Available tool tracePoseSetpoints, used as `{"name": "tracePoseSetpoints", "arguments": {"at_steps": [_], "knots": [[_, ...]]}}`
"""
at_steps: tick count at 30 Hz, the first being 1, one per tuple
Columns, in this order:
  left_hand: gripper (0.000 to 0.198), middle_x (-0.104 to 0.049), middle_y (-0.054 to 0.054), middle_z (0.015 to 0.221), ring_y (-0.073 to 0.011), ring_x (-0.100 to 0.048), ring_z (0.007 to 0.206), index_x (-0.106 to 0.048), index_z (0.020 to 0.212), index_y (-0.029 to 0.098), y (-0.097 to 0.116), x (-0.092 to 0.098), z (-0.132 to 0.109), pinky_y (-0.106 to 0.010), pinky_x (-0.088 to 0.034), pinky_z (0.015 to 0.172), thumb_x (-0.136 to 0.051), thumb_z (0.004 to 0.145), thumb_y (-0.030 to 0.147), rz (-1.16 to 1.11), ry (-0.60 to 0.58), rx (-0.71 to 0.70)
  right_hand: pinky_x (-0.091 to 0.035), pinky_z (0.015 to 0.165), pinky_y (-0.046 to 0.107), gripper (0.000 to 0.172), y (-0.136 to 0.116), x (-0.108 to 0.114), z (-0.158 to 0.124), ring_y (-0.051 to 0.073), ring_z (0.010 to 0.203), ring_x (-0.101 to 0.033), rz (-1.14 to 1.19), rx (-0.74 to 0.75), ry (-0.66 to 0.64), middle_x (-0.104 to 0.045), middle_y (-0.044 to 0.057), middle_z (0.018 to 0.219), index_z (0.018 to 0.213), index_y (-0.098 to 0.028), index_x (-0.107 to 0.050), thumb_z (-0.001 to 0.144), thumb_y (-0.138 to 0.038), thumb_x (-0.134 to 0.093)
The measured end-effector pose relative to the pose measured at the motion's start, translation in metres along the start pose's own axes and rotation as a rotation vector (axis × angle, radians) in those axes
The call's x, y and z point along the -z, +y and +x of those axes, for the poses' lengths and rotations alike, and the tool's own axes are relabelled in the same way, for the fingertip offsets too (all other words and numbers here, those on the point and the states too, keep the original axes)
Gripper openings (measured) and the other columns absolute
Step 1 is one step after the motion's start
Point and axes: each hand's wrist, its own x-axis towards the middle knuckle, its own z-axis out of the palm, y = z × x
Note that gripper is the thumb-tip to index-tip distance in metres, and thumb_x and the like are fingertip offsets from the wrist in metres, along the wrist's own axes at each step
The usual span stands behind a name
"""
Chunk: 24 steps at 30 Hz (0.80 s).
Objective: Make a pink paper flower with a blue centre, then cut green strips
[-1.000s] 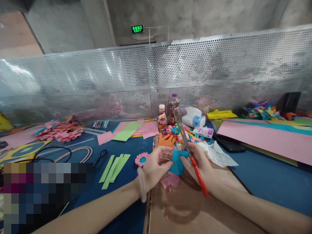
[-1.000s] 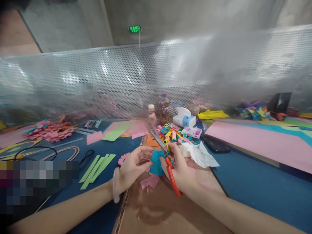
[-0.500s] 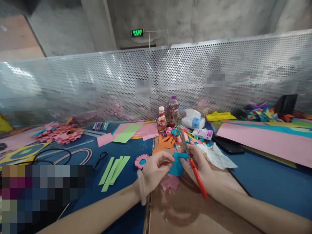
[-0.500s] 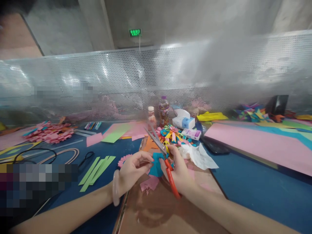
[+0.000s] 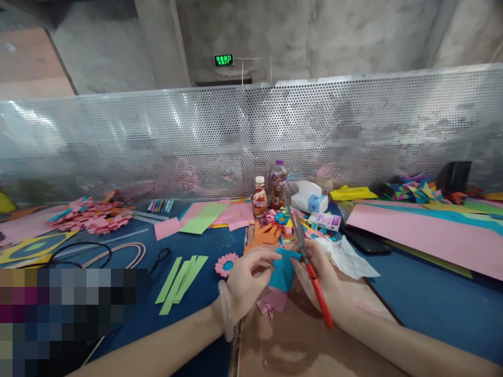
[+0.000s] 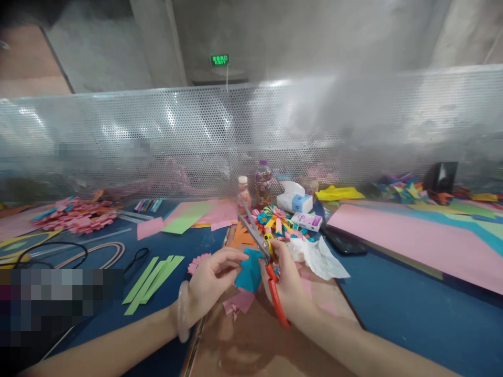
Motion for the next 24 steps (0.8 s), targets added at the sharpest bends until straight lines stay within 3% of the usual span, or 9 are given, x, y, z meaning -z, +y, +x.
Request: {"name": "tracePoseSetpoints", "arguments": {"at_steps": [5,12,15,20,24], "knots": [[0.029,-0.065,-0.006,0.1,-0.0162,-0.062,0.089,-0.069,0.086,0.017,0.0022,0.0,-0.0003,-0.028,-0.051,0.08,-0.052,0.068,0.003,0.006,0.013,-0.031,-0.05,0.069,0.033,0.024,-0.0004,0.0,0.0007,0.017,0.078,-0.055,-0.075,-0.028,0.067,-0.054,0.004,0.094,0.105,-0.026,-0.042,0.084,-0.036,-0.05],[0.028,-0.066,-0.006,0.1,-0.0187,-0.061,0.097,-0.073,0.083,0.021,0.0011,0.0022,0.0006,-0.03,-0.049,0.084,-0.051,0.073,0.008,0.095,0.013,-0.094,-0.049,0.051,0.027,0.02,-0.0039,-0.0017,0.0019,0.015,0.061,-0.052,-0.024,-0.039,0.094,-0.054,0.001,0.077,0.1,-0.028,-0.041,0.085,-0.04,-0.048],[0.028,-0.067,-0.005,0.105,-0.0197,-0.06,0.101,-0.074,0.084,0.023,-0.0004,0.0016,0.001,-0.03,-0.049,0.086,-0.051,0.074,0.01,0.106,0.007,-0.062,-0.051,0.058,0.029,0.016,-0.0044,-0.0013,0.0043,0.016,0.067,-0.054,-0.036,-0.019,0.12,-0.054,0.002,0.081,0.096,-0.027,-0.042,0.085,-0.037,-0.047],[0.027,-0.071,-0.003,0.092,-0.0191,-0.064,0.091,-0.074,0.081,0.022,-0.002,0.0007,0.0025,-0.03,-0.051,0.082,-0.054,0.07,0.008,0.117,-0.003,0.025,-0.05,0.067,0.031,0.016,-0.0053,-0.0017,0.0055,0.016,0.074,-0.053,-0.073,0.004,0.162,-0.052,0.001,0.082,0.092,-0.025,-0.043,0.083,-0.034,-0.051],[0.025,-0.07,-0.004,0.096,-0.0175,-0.065,0.088,-0.072,0.084,0.019,-0.0032,0.0006,0.0039,-0.028,-0.052,0.079,-0.056,0.069,0.008,0.067,-0.005,0.038,-0.049,0.064,0.03,0.02,-0.007,-0.0027,0.0027,0.016,0.07,-0.053,-0.029,-0.026,0.154,-0.053,0.0,0.083,0.096,-0.027,-0.039,0.083,-0.035,-0.051]]}}
